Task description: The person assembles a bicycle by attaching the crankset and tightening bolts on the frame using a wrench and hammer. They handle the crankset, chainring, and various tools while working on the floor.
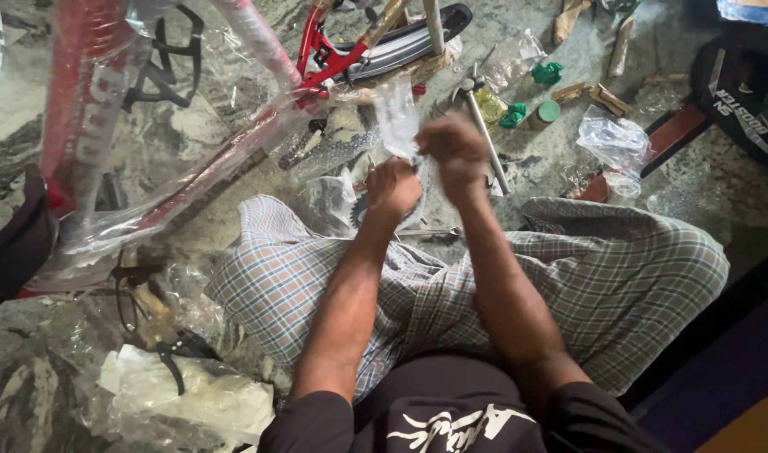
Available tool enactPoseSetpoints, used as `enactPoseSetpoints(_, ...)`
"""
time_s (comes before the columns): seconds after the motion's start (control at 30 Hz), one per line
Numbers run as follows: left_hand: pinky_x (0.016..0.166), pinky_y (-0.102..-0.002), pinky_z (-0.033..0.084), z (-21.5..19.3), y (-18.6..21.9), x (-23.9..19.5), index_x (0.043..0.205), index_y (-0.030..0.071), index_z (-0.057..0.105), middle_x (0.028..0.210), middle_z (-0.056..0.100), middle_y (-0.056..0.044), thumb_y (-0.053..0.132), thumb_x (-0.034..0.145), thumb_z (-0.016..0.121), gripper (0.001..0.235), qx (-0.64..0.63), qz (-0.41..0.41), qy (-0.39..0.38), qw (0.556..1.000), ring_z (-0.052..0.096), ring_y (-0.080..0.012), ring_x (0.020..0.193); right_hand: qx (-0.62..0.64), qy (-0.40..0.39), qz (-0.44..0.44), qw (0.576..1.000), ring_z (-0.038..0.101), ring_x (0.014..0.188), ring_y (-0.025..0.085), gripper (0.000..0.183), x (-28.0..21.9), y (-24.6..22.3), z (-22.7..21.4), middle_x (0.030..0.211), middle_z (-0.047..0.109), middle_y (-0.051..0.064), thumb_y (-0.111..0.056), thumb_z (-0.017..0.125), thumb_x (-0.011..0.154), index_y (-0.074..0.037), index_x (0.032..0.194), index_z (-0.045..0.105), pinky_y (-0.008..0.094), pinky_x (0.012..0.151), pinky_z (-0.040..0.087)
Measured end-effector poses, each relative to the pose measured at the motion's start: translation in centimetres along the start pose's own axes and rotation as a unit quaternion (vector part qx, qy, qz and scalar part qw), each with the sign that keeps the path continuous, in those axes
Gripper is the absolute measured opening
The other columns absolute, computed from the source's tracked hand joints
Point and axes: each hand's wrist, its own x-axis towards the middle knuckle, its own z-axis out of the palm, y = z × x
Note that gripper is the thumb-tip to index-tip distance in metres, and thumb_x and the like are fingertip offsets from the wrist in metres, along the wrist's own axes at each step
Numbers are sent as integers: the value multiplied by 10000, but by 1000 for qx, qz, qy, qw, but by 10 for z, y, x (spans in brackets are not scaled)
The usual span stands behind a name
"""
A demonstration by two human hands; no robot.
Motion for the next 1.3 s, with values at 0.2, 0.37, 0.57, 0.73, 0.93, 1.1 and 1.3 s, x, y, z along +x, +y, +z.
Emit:
enactPoseSetpoints(0.2,907,-505,526,1,-3,-4,927,26,751,1019,720,-242,259,827,707,257,-59,-32,4,998,690,-429,1008,-115,56,213,969,634,693,122,114,18,1,-54,858,690,73,-89,693,1007,9,1042,739,269,606,544)
enactPoseSetpoints(0.37,909,-500,543,-3,-6,-3,909,30,755,1005,739,-231,251,877,679,236,-12,35,-3,999,715,-410,986,-199,-66,145,967,670,799,106,150,-14,40,-16,906,692,56,-139,784,958,-16,934,701,281,721,571)
enactPoseSetpoints(0.57,812,-483,551,-3,-11,6,914,-1,737,956,730,-239,406,811,774,422,-56,-6,77,995,704,-422,917,-15,-99,162,982,589,803,150,197,-21,52,-26,935,638,82,-121,774,994,8,910,651,296,762,502)
enactPoseSetpoints(0.73,804,-421,557,-13,-18,15,968,34,770,981,773,-221,494,753,819,510,-203,-126,11,971,758,-357,921,128,18,225,966,663,880,163,312,-13,58,-55,979,715,98,-300,691,1033,10,1008,715,304,840,565)
enactPoseSetpoints(0.93,789,-419,557,-1,-23,25,987,-12,760,980,801,-226,552,783,784,601,-457,-50,87,884,730,-389,923,82,-55,544,833,649,950,132,371,-52,95,-72,1076,726,48,-367,688,983,-21,1108,734,298,794,539)
enactPoseSetpoints(1.1,930,-474,525,33,-43,41,1095,-68,729,1112,714,-320,675,874,664,778,-240,-160,-12,957,698,-426,1091,90,-19,573,815,616,745,157,172,-104,122,-72,898,695,45,-192,772,922,-55,1012,721,346,632,497)
enactPoseSetpoints(1.3,1038,-479,452,87,-69,39,1286,-91,573,1296,570,-354,666,862,684,875,-194,-175,-126,957,558,-454,1262,183,124,598,770,654,697,177,178,-127,148,-72,837,720,40,-234,720,952,-58,974,732,351,665,541)
